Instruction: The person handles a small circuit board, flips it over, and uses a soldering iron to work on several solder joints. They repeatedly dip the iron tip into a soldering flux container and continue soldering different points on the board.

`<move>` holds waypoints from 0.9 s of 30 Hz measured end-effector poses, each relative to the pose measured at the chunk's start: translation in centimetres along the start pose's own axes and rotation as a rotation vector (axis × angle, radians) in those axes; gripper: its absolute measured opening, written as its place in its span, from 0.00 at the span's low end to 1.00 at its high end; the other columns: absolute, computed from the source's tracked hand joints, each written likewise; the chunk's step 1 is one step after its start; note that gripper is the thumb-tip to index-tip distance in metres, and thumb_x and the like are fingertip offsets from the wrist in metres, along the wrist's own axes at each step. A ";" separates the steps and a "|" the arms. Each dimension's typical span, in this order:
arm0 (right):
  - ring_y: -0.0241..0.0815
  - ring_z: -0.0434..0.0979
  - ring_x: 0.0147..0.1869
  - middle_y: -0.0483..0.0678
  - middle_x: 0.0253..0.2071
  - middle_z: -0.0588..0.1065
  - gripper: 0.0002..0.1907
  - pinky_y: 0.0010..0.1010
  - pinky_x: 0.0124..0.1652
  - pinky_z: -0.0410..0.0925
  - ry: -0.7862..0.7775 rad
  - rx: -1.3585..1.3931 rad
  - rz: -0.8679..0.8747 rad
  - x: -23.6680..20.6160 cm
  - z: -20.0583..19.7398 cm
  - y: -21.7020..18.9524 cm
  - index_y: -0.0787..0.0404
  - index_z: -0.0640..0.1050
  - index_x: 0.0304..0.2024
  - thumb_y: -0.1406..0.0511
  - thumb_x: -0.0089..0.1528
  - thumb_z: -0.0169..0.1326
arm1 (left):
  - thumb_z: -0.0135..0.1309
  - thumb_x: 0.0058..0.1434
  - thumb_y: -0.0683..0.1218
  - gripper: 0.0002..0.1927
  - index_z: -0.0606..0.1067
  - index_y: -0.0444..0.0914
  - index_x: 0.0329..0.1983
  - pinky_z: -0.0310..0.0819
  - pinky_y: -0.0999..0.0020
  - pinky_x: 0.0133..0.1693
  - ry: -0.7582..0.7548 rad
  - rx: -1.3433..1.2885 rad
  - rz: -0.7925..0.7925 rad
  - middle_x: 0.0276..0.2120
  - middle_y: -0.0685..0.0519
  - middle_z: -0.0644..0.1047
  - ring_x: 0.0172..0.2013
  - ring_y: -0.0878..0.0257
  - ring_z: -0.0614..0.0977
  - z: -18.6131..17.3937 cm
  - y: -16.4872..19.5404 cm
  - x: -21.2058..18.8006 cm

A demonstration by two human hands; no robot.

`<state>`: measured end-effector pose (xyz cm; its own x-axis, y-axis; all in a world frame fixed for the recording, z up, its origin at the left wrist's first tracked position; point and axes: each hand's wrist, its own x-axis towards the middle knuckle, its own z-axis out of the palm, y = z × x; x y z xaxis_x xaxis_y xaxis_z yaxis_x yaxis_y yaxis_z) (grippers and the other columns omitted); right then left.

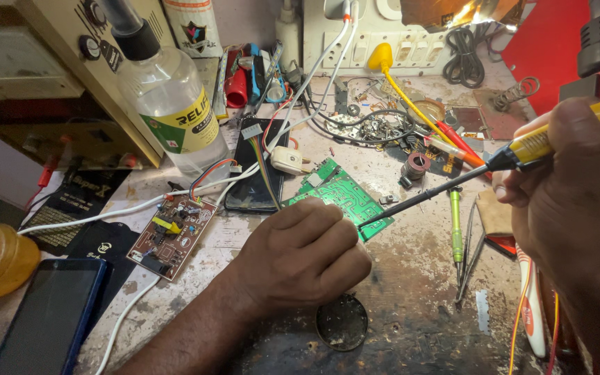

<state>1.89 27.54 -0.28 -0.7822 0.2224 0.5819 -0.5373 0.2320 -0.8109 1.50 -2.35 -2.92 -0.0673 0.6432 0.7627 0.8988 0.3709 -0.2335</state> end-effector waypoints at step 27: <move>0.32 0.68 0.18 0.47 0.21 0.66 0.23 0.24 0.19 0.65 -0.034 0.001 -0.030 0.4 0.3 -0.8 0.64 0.69 0.37 0.54 0.79 0.46 | 0.59 0.60 0.43 0.10 0.68 0.42 0.34 0.74 0.63 0.51 0.004 -0.021 -0.011 0.36 0.55 0.71 0.44 0.60 0.78 -0.1 0.0 0.2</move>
<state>1.89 27.21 0.61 -0.7760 0.1825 0.6037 -0.5610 0.2376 -0.7930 1.54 -2.29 -2.67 -0.0755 0.6367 0.7674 0.9071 0.3634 -0.2123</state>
